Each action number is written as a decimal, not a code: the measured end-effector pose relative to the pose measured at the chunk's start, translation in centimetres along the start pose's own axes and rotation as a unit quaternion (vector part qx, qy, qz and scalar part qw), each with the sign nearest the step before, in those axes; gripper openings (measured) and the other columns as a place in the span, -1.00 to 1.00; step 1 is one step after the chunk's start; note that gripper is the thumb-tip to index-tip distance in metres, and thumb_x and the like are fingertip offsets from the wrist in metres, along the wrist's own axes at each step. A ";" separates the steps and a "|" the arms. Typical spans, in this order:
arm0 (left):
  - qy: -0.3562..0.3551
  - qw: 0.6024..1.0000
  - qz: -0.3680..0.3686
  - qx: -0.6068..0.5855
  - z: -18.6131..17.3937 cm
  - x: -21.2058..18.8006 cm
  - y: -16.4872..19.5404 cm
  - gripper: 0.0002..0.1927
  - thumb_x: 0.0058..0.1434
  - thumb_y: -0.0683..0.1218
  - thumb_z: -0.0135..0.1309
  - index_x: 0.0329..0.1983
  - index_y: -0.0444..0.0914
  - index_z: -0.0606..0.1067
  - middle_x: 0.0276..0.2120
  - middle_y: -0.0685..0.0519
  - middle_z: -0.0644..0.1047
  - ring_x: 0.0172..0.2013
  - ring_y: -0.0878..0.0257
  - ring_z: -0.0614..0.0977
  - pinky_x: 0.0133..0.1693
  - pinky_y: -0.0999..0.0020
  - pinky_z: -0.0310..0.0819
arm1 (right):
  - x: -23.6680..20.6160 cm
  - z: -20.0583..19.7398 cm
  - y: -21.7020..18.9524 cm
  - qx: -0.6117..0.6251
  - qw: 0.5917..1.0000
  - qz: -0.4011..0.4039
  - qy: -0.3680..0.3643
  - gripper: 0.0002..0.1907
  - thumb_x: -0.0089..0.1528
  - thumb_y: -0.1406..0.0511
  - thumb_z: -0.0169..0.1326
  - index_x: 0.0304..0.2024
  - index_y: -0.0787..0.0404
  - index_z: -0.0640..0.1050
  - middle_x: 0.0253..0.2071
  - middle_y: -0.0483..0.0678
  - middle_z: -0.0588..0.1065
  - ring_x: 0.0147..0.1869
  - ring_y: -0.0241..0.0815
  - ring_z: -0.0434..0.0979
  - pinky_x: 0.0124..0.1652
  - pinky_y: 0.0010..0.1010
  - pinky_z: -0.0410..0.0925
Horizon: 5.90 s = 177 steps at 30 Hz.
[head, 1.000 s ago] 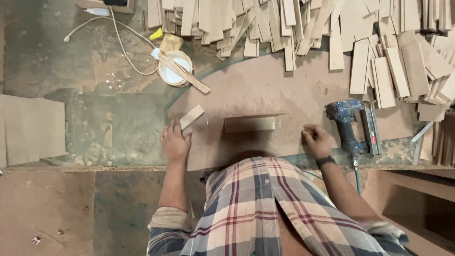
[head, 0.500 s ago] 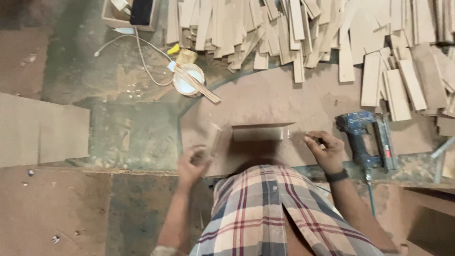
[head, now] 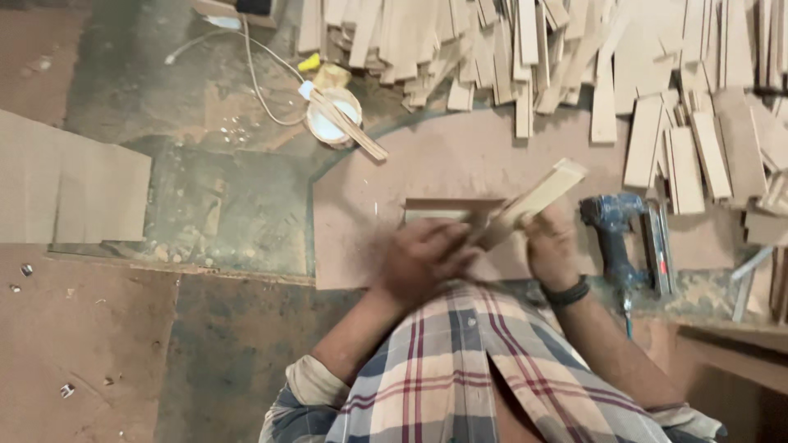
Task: The person assembles small wooden boxes by applying glue to thin wooden strips and attaching them to a base using a nail gun. The person repeatedly picks up strips, applies glue, aligns them, and fastens them with nails.
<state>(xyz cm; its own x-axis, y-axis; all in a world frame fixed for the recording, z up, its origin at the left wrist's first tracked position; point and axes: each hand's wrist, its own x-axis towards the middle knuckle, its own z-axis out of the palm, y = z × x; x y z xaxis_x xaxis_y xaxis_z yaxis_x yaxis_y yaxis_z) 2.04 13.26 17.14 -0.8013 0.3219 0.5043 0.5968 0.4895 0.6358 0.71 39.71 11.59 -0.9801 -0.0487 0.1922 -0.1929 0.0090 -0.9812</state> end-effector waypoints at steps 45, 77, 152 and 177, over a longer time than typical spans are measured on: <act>-0.104 0.979 -0.171 0.040 6.5 -3.8 -19.4 -0.67 -0.09 -0.04 0.39 -0.27 -0.20 0.58 -0.25 -0.06 0.61 -0.18 -0.12 0.59 -0.13 0.05 0.49 | -3.3 -4.1 9.9 0.423 0.848 0.274 0.162 -0.53 0.32 0.36 -0.03 0.30 0.21 0.37 -0.06 0.19 0.55 -0.21 -0.10 0.56 -0.14 -0.23 0.47; -0.506 0.856 -0.094 0.054 13.1 3.8 -14.9 -0.72 -0.08 0.14 0.39 -0.33 -0.03 0.69 -0.33 0.03 0.66 -0.26 0.05 0.68 -0.19 0.13 0.57 | -13.4 10.6 5.1 -0.408 0.910 0.026 -0.073 -0.44 0.12 0.23 0.22 0.16 0.26 0.49 -0.06 0.17 0.52 -0.02 0.21 0.54 -0.05 -0.06 0.42; 0.148 0.918 -0.315 -0.190 2.0 -10.8 -11.7 -0.51 0.16 -0.22 0.26 0.17 -0.34 0.45 0.09 -0.06 0.59 0.08 0.20 0.63 0.13 0.29 0.54 | -5.5 -7.9 5.7 0.320 0.926 0.180 -0.086 -0.41 0.27 0.39 0.20 0.35 0.22 0.39 0.11 0.16 0.54 0.17 0.09 0.59 0.11 -0.03 0.48; 0.018 0.993 0.117 -0.021 -2.2 5.1 3.0 -0.61 0.18 -0.06 0.30 0.04 -0.16 0.47 0.00 -0.08 0.58 -0.01 0.00 0.63 0.02 0.21 0.52 | 4.9 -0.3 -14.7 -0.258 0.910 -0.307 -0.110 -0.36 0.07 0.28 0.48 0.18 0.18 0.53 0.13 -0.07 0.56 0.25 -0.15 0.58 0.29 -0.17 0.44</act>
<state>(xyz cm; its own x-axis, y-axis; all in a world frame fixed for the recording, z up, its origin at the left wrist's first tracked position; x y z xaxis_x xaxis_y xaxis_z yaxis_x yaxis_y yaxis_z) -0.17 14.60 22.91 -0.6396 0.3931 0.6606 0.7677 0.3699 0.5232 -1.32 39.67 26.94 -0.6584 -0.4001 0.6375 -0.7523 0.3772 -0.5402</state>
